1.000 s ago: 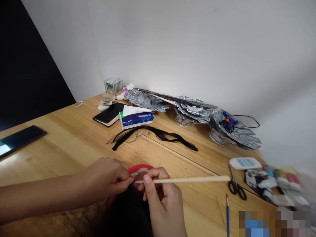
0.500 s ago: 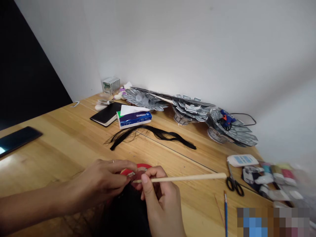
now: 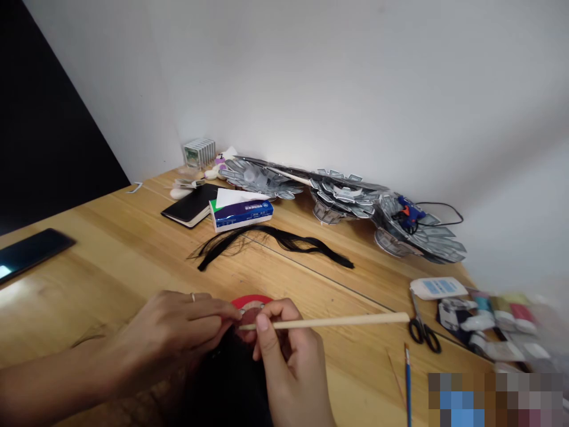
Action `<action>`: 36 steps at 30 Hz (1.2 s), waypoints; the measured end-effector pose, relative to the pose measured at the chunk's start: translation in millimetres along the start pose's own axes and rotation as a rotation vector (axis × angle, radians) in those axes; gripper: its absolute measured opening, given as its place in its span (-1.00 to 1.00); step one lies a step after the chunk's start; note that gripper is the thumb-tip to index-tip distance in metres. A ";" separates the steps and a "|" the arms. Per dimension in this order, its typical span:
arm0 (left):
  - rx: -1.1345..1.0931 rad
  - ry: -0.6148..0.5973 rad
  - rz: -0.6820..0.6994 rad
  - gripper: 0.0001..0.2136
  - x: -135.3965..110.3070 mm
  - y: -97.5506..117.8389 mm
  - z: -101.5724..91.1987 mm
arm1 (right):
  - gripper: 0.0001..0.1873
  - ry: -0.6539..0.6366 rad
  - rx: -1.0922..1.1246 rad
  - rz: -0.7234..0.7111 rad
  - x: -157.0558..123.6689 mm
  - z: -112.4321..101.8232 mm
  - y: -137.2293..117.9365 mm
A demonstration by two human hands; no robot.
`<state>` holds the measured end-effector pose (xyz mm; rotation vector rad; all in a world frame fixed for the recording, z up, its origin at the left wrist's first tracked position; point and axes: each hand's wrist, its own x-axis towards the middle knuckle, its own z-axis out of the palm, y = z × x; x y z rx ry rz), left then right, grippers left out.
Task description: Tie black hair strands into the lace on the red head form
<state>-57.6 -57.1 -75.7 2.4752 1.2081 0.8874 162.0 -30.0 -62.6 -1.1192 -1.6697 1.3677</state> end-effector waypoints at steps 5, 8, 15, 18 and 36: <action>0.002 0.086 -0.053 -0.76 4.4 3.7 -1.5 | -0.60 0.002 0.011 0.004 0.2 0.5 0.5; -0.065 0.122 -0.178 -0.74 11.2 5.7 -2.1 | -0.60 -0.001 0.023 0.013 0.4 0.3 0.0; -0.154 0.182 -0.352 -0.67 21.7 5.9 0.3 | -0.60 0.009 0.014 -0.006 0.7 0.4 -0.3; -0.136 0.193 -0.332 -0.74 25.2 4.7 0.6 | -0.62 0.004 0.017 -0.008 0.5 0.2 0.7; 0.174 0.410 0.114 -0.74 -5.3 -1.2 15.2 | -0.61 -0.014 -0.046 -0.007 1.3 -2.9 1.8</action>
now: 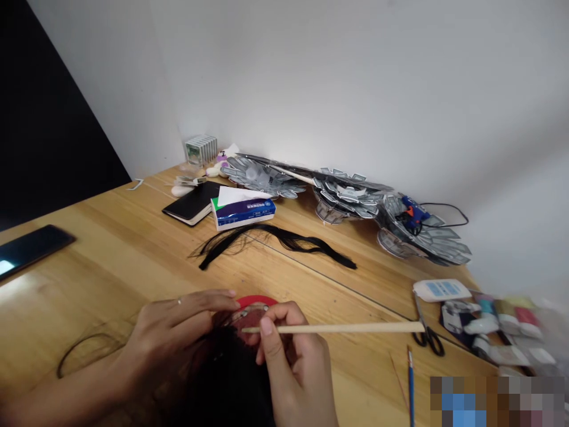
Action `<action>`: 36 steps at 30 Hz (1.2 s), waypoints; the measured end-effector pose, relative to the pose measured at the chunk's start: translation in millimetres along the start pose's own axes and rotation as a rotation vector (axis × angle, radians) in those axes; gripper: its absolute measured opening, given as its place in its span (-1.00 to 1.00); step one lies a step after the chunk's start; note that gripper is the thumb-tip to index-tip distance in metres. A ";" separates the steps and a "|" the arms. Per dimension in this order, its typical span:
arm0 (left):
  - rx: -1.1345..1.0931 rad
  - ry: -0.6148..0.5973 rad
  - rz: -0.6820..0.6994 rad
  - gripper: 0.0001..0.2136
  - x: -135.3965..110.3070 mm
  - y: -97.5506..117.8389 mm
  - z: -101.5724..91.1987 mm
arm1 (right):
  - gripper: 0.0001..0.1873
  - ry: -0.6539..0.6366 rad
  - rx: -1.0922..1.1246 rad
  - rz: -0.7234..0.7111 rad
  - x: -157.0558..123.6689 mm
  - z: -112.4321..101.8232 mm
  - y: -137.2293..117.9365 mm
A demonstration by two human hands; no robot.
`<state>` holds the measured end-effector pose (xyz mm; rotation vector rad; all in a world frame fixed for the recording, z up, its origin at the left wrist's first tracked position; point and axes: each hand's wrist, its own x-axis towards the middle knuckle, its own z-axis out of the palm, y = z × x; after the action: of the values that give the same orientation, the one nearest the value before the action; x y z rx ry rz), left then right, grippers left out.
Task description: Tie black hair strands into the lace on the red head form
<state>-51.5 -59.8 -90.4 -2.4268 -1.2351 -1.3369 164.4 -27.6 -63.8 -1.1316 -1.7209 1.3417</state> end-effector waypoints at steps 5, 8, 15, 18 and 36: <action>-0.030 -0.081 0.055 -0.68 1.1 -1.7 -7.4 | -0.64 0.019 0.010 0.005 -1.6 1.0 -0.1; -0.098 -0.100 -0.079 -0.72 1.9 -1.2 -3.5 | -0.63 0.028 0.005 0.015 -2.2 1.8 0.9; -0.281 -0.200 -0.631 -0.91 11.7 -5.1 -5.1 | -0.61 0.036 -0.013 0.005 -2.3 2.6 -0.4; -0.348 -0.237 -0.758 -0.72 15.3 -4.1 -8.2 | -0.62 0.049 -0.021 0.006 -2.4 2.8 -1.8; -0.876 -0.747 -0.957 -0.60 40.4 -6.9 -17.8 | -0.68 0.060 0.006 0.018 -2.6 3.0 -3.0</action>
<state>-56.7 -38.8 -51.3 -3.2471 -2.7370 -1.3248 162.1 -31.4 -61.7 -1.1756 -1.6661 1.3096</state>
